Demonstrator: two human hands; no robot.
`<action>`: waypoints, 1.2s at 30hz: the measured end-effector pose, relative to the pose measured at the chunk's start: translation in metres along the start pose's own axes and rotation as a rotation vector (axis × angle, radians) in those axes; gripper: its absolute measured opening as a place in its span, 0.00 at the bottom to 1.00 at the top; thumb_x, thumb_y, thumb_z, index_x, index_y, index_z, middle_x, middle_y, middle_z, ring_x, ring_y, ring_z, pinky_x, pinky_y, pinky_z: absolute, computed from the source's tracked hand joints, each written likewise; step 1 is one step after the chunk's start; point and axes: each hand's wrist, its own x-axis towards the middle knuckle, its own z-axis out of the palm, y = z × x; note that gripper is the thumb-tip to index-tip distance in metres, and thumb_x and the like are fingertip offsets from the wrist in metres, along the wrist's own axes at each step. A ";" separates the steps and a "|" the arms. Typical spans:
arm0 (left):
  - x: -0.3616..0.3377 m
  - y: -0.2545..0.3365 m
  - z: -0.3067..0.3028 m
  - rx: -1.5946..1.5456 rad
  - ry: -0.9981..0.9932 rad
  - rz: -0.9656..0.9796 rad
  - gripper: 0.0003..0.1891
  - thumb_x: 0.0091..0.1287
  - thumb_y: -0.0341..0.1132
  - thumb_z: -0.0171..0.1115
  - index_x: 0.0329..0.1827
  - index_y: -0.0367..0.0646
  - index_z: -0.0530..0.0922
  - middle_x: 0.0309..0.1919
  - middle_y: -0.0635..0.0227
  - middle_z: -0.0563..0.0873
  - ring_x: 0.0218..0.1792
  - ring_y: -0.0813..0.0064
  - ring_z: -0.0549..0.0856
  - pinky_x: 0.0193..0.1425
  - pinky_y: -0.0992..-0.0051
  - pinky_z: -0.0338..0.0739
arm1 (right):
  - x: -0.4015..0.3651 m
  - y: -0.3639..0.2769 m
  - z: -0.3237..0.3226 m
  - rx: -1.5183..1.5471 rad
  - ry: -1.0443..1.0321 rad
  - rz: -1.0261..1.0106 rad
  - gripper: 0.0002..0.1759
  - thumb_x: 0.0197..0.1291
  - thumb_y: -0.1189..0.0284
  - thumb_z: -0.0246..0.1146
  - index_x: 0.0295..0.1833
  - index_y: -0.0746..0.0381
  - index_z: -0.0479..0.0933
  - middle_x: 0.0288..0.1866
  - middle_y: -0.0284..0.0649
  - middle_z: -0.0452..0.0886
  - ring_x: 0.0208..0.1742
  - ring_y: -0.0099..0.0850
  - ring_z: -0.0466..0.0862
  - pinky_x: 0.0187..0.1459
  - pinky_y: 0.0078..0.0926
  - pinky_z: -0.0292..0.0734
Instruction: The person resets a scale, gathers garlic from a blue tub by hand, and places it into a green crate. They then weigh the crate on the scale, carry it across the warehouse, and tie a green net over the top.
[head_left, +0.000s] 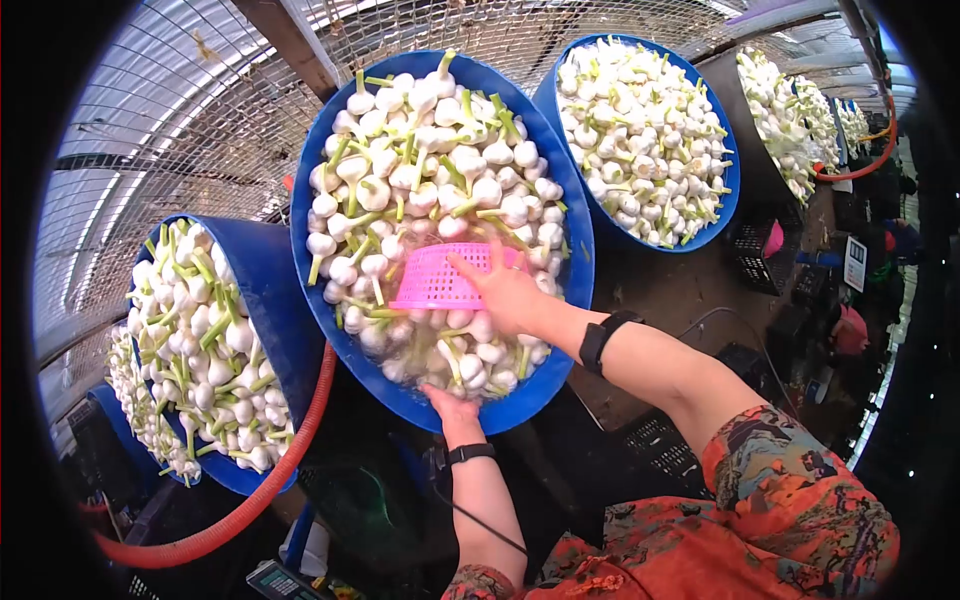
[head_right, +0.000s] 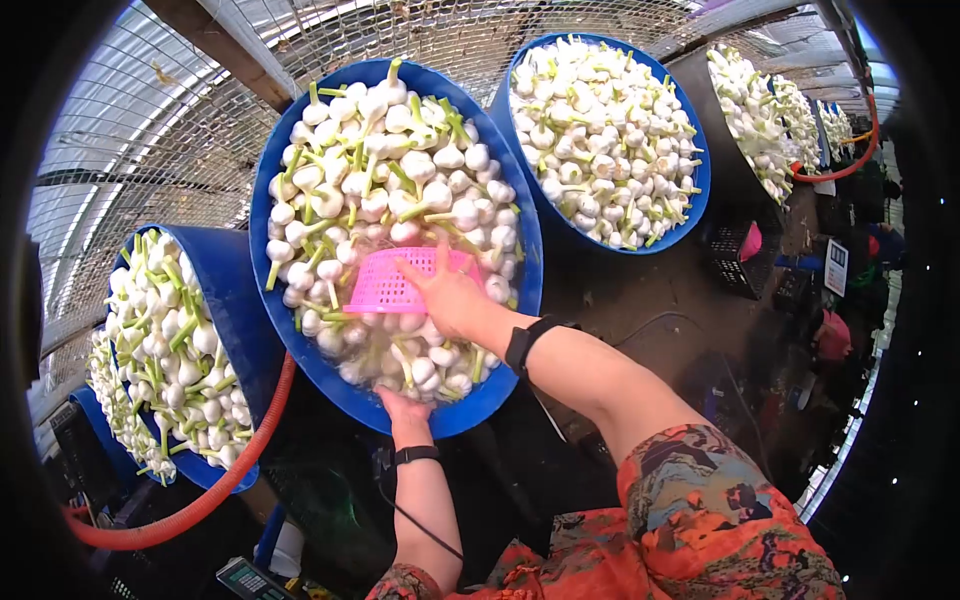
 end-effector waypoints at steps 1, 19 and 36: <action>0.007 -0.004 0.005 -0.027 0.040 -0.069 0.41 0.69 0.69 0.25 0.75 0.49 0.59 0.73 0.63 0.62 0.73 0.55 0.61 0.73 0.43 0.52 | 0.022 0.004 0.017 -0.120 0.084 -0.022 0.53 0.48 0.75 0.64 0.78 0.42 0.45 0.68 0.77 0.50 0.51 0.59 0.81 0.57 0.47 0.74; -0.065 0.034 0.079 0.431 0.286 0.496 0.31 0.70 0.50 0.50 0.71 0.43 0.61 0.73 0.61 0.56 0.67 0.60 0.67 0.67 0.51 0.64 | 0.170 0.106 0.048 -0.177 -0.370 -0.096 0.15 0.50 0.69 0.58 0.41 0.62 0.84 0.42 0.49 0.85 0.41 0.44 0.85 0.45 0.38 0.78; -0.082 0.045 0.061 0.361 0.166 0.670 0.31 0.74 0.55 0.42 0.72 0.42 0.61 0.72 0.61 0.61 0.72 0.58 0.60 0.74 0.59 0.50 | 0.159 0.127 0.044 0.636 -0.558 0.339 0.06 0.40 0.77 0.67 0.27 0.65 0.79 0.28 0.43 0.82 0.26 0.31 0.81 0.24 0.40 0.79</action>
